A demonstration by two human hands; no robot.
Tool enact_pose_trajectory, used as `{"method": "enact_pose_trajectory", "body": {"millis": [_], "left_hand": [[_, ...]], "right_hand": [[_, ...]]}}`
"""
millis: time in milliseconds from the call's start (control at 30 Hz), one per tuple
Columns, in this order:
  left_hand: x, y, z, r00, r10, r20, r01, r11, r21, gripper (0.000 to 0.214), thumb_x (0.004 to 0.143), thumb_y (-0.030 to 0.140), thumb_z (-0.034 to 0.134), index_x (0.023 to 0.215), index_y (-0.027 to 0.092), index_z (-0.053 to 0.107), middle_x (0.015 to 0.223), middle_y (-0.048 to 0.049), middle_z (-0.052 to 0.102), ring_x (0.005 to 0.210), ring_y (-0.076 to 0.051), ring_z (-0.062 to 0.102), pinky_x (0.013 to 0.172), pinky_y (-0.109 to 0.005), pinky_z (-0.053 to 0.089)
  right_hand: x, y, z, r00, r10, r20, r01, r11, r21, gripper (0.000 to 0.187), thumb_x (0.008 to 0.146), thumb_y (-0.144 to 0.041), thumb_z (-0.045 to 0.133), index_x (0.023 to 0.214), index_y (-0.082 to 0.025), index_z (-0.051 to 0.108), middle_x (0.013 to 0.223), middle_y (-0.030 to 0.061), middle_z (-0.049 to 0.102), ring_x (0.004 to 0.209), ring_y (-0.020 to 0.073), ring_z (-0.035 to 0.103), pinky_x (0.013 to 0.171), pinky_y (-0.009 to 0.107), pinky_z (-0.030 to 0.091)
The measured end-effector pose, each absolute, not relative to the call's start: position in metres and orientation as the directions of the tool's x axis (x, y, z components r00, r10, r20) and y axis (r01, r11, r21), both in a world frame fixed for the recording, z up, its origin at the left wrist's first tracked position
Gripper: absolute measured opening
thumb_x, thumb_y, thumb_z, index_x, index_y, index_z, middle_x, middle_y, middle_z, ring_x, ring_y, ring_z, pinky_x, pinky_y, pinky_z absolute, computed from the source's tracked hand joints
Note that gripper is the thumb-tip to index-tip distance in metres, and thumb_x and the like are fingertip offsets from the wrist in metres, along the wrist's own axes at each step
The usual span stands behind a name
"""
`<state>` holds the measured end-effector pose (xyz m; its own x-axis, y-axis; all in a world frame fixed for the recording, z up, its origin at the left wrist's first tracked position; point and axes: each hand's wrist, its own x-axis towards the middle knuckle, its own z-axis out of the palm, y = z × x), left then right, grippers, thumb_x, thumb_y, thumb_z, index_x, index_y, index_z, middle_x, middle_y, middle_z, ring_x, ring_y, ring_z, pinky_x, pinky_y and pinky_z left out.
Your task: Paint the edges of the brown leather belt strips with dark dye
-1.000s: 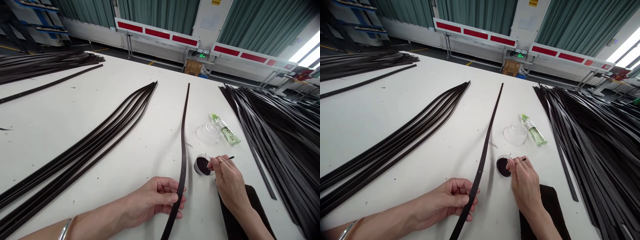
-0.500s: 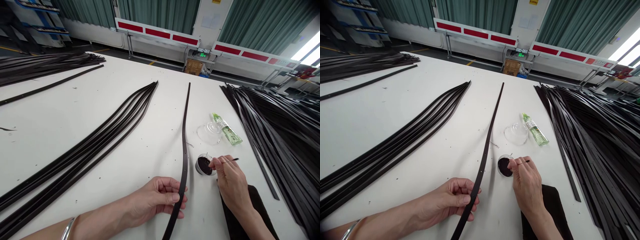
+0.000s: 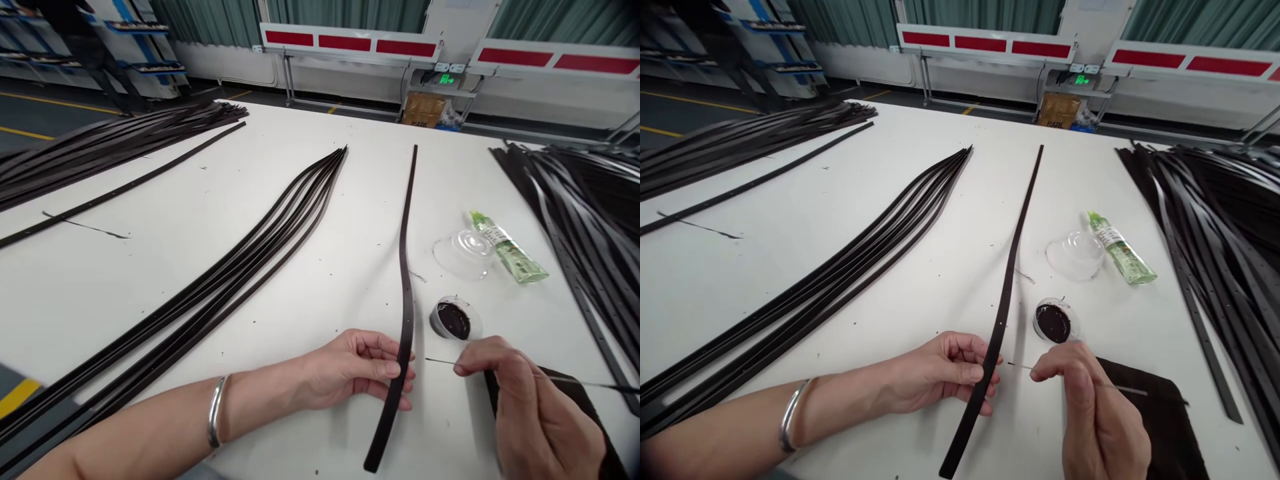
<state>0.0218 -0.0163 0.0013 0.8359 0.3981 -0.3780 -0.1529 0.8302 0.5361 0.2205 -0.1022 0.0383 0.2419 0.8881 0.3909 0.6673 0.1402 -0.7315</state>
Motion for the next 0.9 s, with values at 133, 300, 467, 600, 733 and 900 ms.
{"method": "enact_pose_trajectory", "body": {"millis": [133,300,467,600,733,900], "left_hand": [[0.023,-0.016,0.003,0.835,0.394,-0.384,-0.144,0.830,0.538,0.028,0.071,0.020,0.083,0.096,0.012,0.072,0.088,-0.0075,0.071,0.081,-0.018,0.068,0.084,-0.041,0.057],[0.023,-0.015,0.003,0.837,0.395,-0.379,-0.143,0.826,0.545,0.028,0.072,0.020,0.082,0.096,0.012,0.071,0.087,-0.0079,0.072,0.080,-0.017,0.068,0.080,-0.038,0.057],[0.022,-0.015,0.000,0.849,0.384,-0.362,-0.138,0.824,0.550,0.026,0.074,0.019,0.080,0.097,0.013,0.071,0.088,-0.0081,0.071,0.082,-0.017,0.068,0.079,-0.037,0.058],[0.021,-0.015,-0.001,0.849,0.387,-0.360,-0.137,0.819,0.557,0.027,0.074,0.019,0.080,0.098,0.013,0.071,0.089,-0.0077,0.070,0.082,-0.017,0.067,0.079,-0.038,0.058],[0.022,-0.016,-0.001,0.849,0.388,-0.360,-0.135,0.817,0.561,0.028,0.073,0.022,0.082,0.098,0.014,0.071,0.090,-0.0074,0.071,0.082,-0.017,0.067,0.083,-0.039,0.057],[0.022,-0.015,0.000,0.852,0.385,-0.354,-0.130,0.812,0.569,0.028,0.073,0.023,0.082,0.098,0.014,0.071,0.088,-0.0068,0.070,0.081,-0.017,0.067,0.082,-0.040,0.057]], "right_hand": [[0.213,-0.104,0.037,0.034,0.860,0.510,0.680,0.354,-0.642,0.027,0.096,-0.011,0.036,0.087,-0.020,0.059,0.080,0.0042,0.063,0.080,0.0152,0.060,0.072,0.029,0.046],[0.209,-0.101,0.029,-0.087,0.809,0.582,0.621,0.501,-0.603,0.026,0.089,0.000,0.039,0.095,-0.016,0.059,0.081,0.0055,0.063,0.084,0.0163,0.058,0.075,0.033,0.047],[0.209,-0.100,0.029,-0.120,0.802,0.586,0.615,0.523,-0.590,0.028,0.087,0.003,0.039,0.095,-0.015,0.058,0.080,0.0055,0.063,0.084,0.0165,0.058,0.076,0.034,0.047],[0.208,-0.097,0.030,-0.125,0.803,0.583,0.633,0.517,-0.577,0.027,0.087,0.003,0.039,0.094,-0.016,0.057,0.079,0.0047,0.063,0.084,0.0158,0.058,0.076,0.033,0.048],[0.204,-0.093,0.033,-0.133,0.784,0.606,0.659,0.526,-0.537,0.026,0.088,0.001,0.039,0.093,-0.016,0.057,0.076,0.0033,0.063,0.079,0.0142,0.058,0.073,0.030,0.048],[0.202,-0.091,0.034,-0.169,0.763,0.624,0.644,0.564,-0.516,0.027,0.087,0.002,0.039,0.095,-0.015,0.058,0.076,0.0037,0.064,0.077,0.0138,0.059,0.071,0.030,0.048]]}}
